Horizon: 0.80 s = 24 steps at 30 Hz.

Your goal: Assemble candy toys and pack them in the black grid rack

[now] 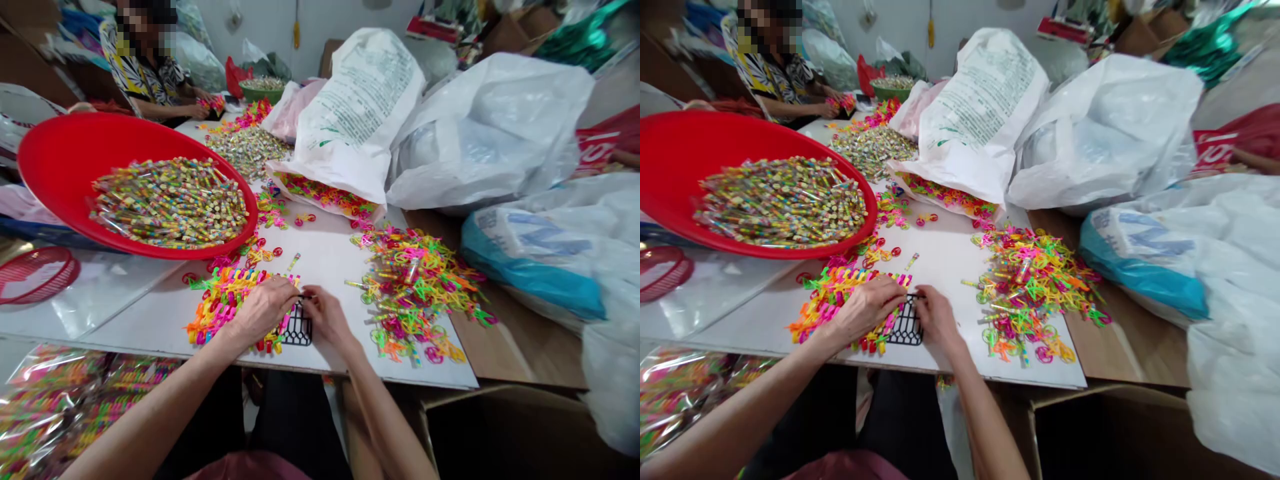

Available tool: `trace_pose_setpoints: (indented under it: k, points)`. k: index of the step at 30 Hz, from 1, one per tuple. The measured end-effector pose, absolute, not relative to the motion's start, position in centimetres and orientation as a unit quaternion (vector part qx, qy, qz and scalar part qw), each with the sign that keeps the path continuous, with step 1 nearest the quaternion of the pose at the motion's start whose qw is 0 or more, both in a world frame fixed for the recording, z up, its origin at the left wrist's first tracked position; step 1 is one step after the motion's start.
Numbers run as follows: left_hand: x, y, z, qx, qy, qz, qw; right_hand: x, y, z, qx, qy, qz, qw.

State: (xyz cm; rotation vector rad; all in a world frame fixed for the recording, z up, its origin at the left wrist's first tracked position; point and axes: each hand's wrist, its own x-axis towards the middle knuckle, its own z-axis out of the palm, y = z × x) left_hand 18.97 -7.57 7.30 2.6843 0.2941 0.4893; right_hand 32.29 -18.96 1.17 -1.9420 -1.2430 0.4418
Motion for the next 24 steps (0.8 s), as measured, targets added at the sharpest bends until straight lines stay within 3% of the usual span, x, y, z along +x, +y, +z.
trace_pose_setpoints:
  k: [4, 7, 12, 20, 22, 24]
  points:
    - [18.7, -7.6, 7.3, 0.958, 0.09, 0.182, 0.202, 37.0, -20.5, 2.9, -0.887, -0.432, 0.009, 0.165]
    - [18.4, -7.8, 7.3, 0.959, 0.09, 0.183, 0.196, 36.7, -21.1, 3.0, -0.885, -0.455, -0.006, 0.099]
    - [17.5, -7.4, 7.5, 0.959, 0.131, 0.179, 0.179, 32.8, -23.2, 1.7, -0.817, -0.566, -0.002, 0.11]
    - [17.4, -6.4, 7.7, 0.959, 0.145, 0.187, 0.155, 33.5, -21.3, 2.5, -0.92, -0.374, 0.023, 0.112]
    - [17.5, -6.4, 7.5, 0.959, 0.148, 0.185, 0.154, 33.2, -20.3, 2.8, -0.915, -0.354, 0.071, 0.181]
    - [17.6, -6.4, 7.3, 0.96, 0.151, 0.182, 0.151, 32.0, -20.0, 2.9, -0.863, -0.365, 0.148, 0.316]
